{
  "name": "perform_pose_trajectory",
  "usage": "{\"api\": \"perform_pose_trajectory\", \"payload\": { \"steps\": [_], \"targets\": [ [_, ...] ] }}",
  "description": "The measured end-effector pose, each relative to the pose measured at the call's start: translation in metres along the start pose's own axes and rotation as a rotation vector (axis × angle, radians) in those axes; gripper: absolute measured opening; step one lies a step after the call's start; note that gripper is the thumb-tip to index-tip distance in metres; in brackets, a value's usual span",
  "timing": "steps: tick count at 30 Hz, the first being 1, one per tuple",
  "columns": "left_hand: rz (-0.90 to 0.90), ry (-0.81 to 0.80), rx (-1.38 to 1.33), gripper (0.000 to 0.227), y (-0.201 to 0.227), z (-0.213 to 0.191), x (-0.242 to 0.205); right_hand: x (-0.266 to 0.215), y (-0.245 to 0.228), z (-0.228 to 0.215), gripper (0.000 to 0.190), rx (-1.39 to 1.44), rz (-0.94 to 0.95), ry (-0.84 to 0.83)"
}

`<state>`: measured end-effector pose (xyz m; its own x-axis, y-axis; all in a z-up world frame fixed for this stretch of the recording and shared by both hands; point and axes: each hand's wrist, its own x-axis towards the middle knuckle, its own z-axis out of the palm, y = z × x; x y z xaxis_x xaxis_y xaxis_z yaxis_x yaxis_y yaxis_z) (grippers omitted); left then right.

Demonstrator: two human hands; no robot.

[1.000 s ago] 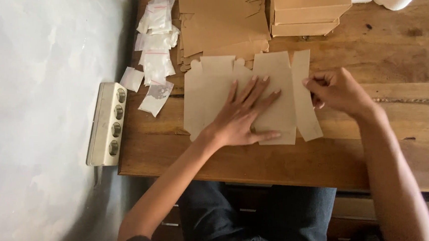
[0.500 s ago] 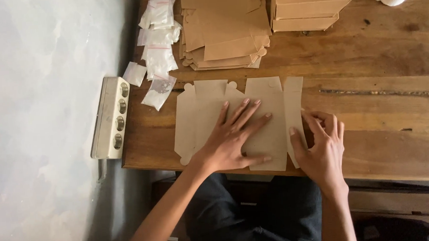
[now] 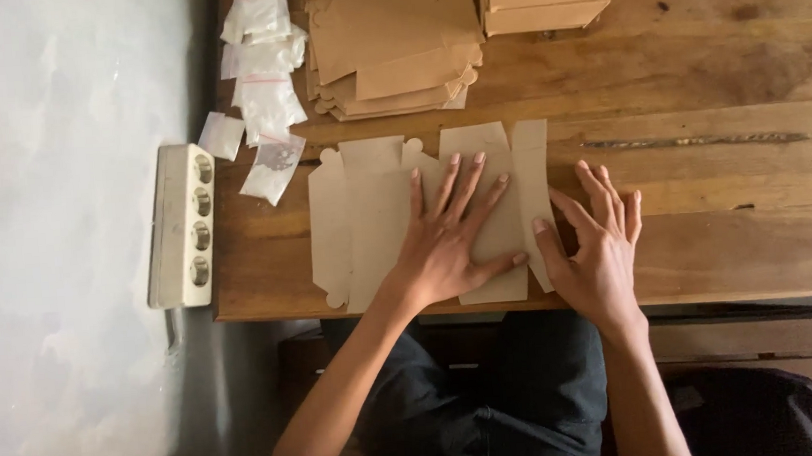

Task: The person folds a flat cardboard sheet into a small box, tucks flaps to secure the sides, and places the finished box on a stack. They then pick up another flat sheet and begin folding it in the same manner.

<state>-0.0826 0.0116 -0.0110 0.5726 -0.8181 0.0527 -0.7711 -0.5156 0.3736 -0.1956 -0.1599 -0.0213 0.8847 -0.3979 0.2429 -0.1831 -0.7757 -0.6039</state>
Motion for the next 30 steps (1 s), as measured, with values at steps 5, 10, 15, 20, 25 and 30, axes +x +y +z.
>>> {"api": "perform_pose_trajectory", "payload": {
  "steps": [5, 10, 15, 20, 25, 30],
  "targets": [
    [0.011, 0.018, 0.043, 0.096, -0.004, 0.006, 0.004, 0.0, 0.006, 0.003, 0.041, 0.003, 0.003, 0.008],
    [0.013, 0.009, 0.007, 0.095, -0.004, 0.005, 0.006, 0.0, 0.007, 0.004, 0.041, -0.012, 0.008, 0.022],
    [-0.001, 0.006, -0.011, 0.094, 0.0, 0.003, 0.008, 0.001, 0.006, 0.002, 0.038, -0.016, 0.014, 0.015],
    [-0.036, -0.074, -0.049, 0.097, -0.003, 0.004, 0.01, 0.005, -0.004, -0.004, 0.047, 0.065, -0.061, -0.065],
    [0.008, 0.056, -0.204, 0.09, 0.0, -0.006, 0.004, -0.001, -0.016, -0.01, 0.052, 0.231, -0.106, -0.21],
    [0.049, 0.061, -0.171, 0.076, -0.001, -0.003, 0.003, -0.002, -0.02, -0.015, 0.056, 0.238, -0.117, -0.324]
  ]
}}
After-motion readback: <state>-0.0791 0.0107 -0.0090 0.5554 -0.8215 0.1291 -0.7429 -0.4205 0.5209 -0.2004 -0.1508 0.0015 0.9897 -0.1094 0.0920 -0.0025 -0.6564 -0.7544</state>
